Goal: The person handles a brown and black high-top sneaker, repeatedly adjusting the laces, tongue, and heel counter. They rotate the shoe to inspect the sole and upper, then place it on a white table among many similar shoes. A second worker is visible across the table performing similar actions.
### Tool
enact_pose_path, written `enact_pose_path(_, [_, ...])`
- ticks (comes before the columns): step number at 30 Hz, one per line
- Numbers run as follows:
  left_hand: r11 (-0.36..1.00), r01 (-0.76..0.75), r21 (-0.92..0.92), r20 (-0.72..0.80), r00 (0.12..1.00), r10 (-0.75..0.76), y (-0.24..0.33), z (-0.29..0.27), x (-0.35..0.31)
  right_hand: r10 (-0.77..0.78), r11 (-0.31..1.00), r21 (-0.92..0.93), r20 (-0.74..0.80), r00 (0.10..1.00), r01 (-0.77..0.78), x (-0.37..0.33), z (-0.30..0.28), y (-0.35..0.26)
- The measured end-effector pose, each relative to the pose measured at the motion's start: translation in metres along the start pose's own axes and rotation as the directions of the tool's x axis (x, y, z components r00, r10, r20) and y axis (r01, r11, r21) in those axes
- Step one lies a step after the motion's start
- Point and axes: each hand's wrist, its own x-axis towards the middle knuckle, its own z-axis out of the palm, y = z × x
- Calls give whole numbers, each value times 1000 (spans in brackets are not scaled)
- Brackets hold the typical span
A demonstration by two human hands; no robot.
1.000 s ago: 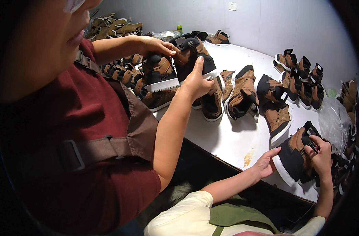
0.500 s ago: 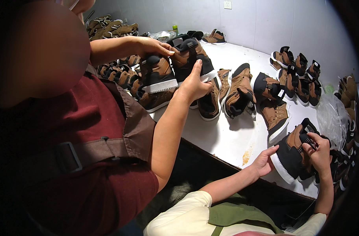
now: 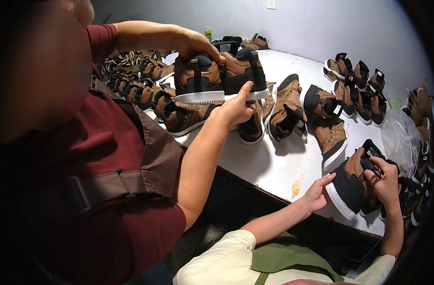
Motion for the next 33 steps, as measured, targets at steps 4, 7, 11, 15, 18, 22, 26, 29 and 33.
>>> enact_pose_path(4, [1000, 0, 3, 1, 1000, 0, -1, 1, -1, -4, 1000, 7, -29, 1000, 4, -3, 2, 4])
enact_pose_path(7, [1000, -6, 4, -3, 1000, 6, -1, 1, -1, -14, 1000, -1, -29, 999, 14, -1, 1, -2])
enact_pose_path(11, [1000, 5, -13, 24, 1000, -5, -1, 3, -1, -19, 1000, 5, -21, 1000, 19, -1, 0, -2])
enact_pose_path(15, [1000, -7, -11, 3, 1000, 7, -1, 6, -3, -7, 1000, 11, 5, 1000, 7, -1, -2, -5])
enact_pose_path(18, [1000, -7, -11, -3, 1000, 7, -2, 5, -2, -6, 1000, 15, 5, 1000, 6, -1, -3, -5])
enact_pose_path(22, [1000, 8, -2, -25, 1000, -8, -1, 7, -3, -40, 999, 0, -20, 999, 40, -2, 0, -1])
enact_pose_path(26, [1000, 0, 10, -27, 1000, 0, -1, 7, -4, -19, 1000, 7, -6, 1000, 19, -1, -1, -5])
enact_pose_path(29, [1000, 3, 2, -29, 1000, -3, -1, 6, -4, 11, 1000, 0, 26, 1000, -11, 0, -4, -10])
enact_pose_path(33, [1000, 8, -13, -27, 1000, -9, -1, 4, -3, -14, 1000, 6, -2, 1000, 14, -1, -2, -6])
